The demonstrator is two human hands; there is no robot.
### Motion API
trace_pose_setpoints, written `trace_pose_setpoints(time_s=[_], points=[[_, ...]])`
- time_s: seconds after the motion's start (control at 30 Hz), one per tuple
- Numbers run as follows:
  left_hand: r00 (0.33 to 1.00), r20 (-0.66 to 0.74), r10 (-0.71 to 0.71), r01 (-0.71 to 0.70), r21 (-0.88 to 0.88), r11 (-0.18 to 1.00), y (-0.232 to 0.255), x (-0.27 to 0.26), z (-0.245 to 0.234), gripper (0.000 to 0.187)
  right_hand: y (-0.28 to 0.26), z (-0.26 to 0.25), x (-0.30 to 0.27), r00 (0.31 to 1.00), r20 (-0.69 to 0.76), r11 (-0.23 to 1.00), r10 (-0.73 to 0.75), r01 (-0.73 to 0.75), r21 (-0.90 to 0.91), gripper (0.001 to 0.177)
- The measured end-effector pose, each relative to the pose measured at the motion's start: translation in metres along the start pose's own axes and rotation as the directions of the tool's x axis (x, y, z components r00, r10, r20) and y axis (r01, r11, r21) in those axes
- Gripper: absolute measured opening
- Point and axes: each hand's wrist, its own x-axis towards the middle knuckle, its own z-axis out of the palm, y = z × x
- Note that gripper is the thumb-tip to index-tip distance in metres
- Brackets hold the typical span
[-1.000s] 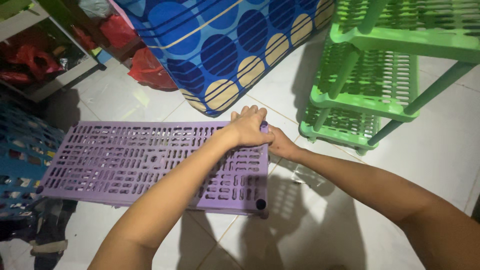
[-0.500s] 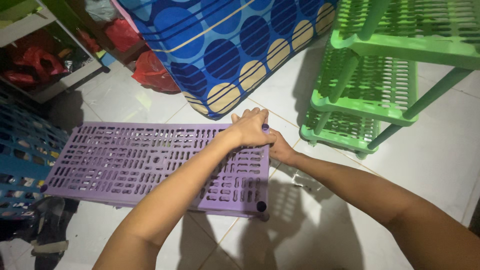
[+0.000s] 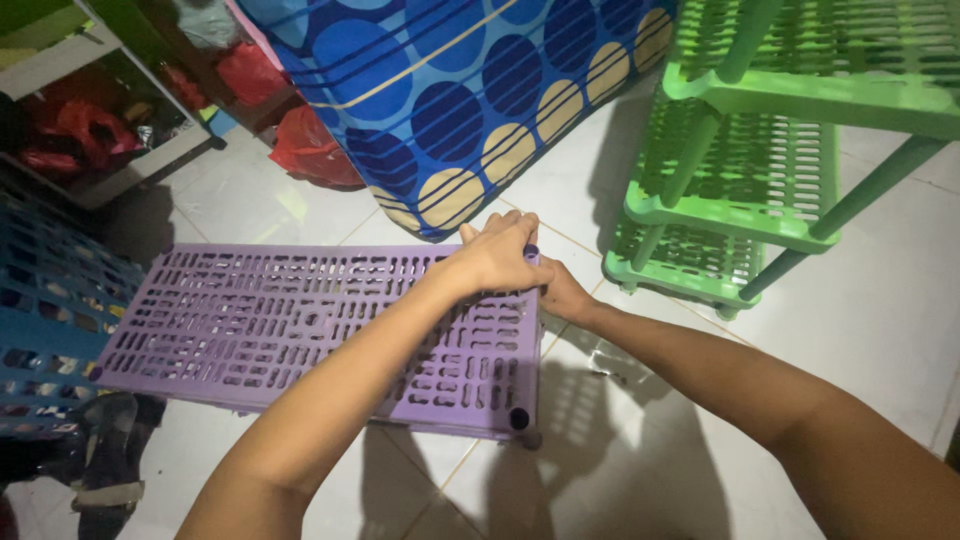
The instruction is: The person assembles a purple plastic stool by inserting cylindrical legs into the perforated seat panels. They repeatedly insert and remove the legs, adjust the panels, and reposition the stool on the floor.
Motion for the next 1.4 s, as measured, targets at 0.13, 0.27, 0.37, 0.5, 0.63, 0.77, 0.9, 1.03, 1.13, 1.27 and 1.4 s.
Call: trace_pose_setpoints(time_s=[0.13,0.27,0.37,0.5,0.63,0.77,0.9,1.03,1.13,1.27,1.4], points=[[1.0,-0.027,-0.011,0.011,0.017,1.0,-0.003,-0.003,-0.003,0.053,-0.014,-0.005,0.001,0.997,0.003,0.982,-0.083,0.083,-0.168,0.048],[0.999,-0.033,0.003,-0.002,0.009,1.0,-0.006,-0.005,-0.004,0.054,-0.027,-0.002,0.002,0.999,0.018,0.996,-0.042,0.043,-0.08,0.056],[0.999,-0.034,0.012,-0.012,0.014,1.0,-0.007,-0.005,-0.003,0.054,-0.035,-0.001,0.002,0.998,0.059,0.994,-0.002,0.009,-0.112,0.063],[0.998,-0.062,0.032,-0.032,0.013,0.999,-0.015,-0.006,-0.007,0.052,-0.047,-0.009,0.001,0.995,0.099,0.955,-0.015,0.043,-0.295,0.061],[0.995,-0.092,0.03,-0.032,-0.021,0.999,-0.018,-0.008,-0.009,0.054,-0.054,-0.028,0.01,0.955,0.225,0.912,0.195,-0.261,0.315,0.05],[0.997,-0.079,0.017,-0.016,0.008,1.0,-0.014,-0.007,-0.004,0.058,-0.042,-0.004,0.028,0.956,0.055,0.857,0.289,-0.284,0.431,0.058],[0.999,-0.047,0.021,-0.02,0.025,0.999,-0.015,-0.002,0.005,0.063,-0.028,0.011,0.02,0.974,-0.061,0.911,0.217,-0.18,0.372,0.053],[0.995,-0.054,0.089,-0.089,0.014,0.996,-0.02,0.003,0.018,0.074,-0.015,0.006,0.015,0.985,-0.037,0.93,0.171,-0.149,0.335,0.054],[0.996,-0.072,0.061,-0.062,-0.004,0.998,-0.027,0.006,0.025,0.069,-0.001,0.0,0.02,0.976,-0.032,0.92,0.215,-0.192,0.342,0.054],[0.975,-0.192,0.108,-0.117,-0.034,0.993,-0.033,0.016,0.029,0.063,0.013,-0.021,0.03,0.99,-0.071,0.966,0.118,-0.098,0.239,0.057],[0.937,-0.328,0.118,-0.147,-0.066,0.987,-0.062,0.018,0.019,0.047,0.011,-0.054,0.043,0.932,0.003,0.809,0.362,-0.315,0.497,0.071]])
